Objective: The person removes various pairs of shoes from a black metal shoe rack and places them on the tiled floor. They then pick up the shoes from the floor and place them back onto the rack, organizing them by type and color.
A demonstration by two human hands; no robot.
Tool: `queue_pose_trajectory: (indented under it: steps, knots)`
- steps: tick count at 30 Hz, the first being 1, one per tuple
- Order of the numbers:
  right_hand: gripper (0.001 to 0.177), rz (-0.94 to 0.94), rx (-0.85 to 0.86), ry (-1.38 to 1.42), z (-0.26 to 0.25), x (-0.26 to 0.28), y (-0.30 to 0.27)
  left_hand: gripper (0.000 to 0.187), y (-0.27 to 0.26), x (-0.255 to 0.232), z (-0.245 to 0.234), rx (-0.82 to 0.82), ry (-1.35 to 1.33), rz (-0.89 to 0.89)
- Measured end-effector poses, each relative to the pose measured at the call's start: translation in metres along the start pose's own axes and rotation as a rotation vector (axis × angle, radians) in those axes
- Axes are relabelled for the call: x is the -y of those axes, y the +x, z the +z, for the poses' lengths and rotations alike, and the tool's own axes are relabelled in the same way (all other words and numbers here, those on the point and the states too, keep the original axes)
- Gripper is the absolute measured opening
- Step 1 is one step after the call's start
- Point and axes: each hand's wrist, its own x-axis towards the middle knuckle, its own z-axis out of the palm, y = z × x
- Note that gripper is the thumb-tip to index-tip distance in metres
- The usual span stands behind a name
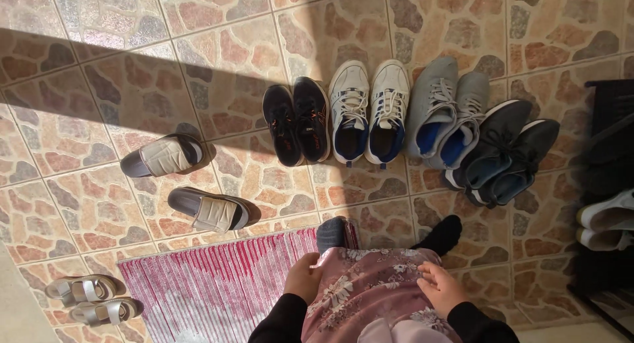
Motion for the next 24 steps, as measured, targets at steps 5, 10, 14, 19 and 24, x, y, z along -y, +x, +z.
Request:
queue_pose_trajectory:
  steps: [5,10,14,19,24]
  knots:
    - [0.049,0.015,-0.091,0.148,-0.005,-0.040,-0.047,0.040,-0.051,-0.052,-0.018,0.017,0.044,0.031]
    - [0.056,0.004,-0.095,0.337,0.003,-0.055,-0.080,0.042,-0.080,-0.091,-0.021,0.100,0.102,0.113]
    - [0.054,-0.075,-0.142,0.430,0.005,-0.048,-0.120,0.044,-0.076,-0.094,-0.017,0.116,0.174,0.229]
    - [0.051,-0.121,-0.138,0.502,-0.019,-0.041,-0.150,0.051,-0.027,-0.076,-0.004,0.213,0.093,0.350]
    - [0.049,-0.079,-0.188,0.568,-0.038,-0.044,-0.195,0.063,0.021,-0.088,-0.005,0.428,0.184,0.357]
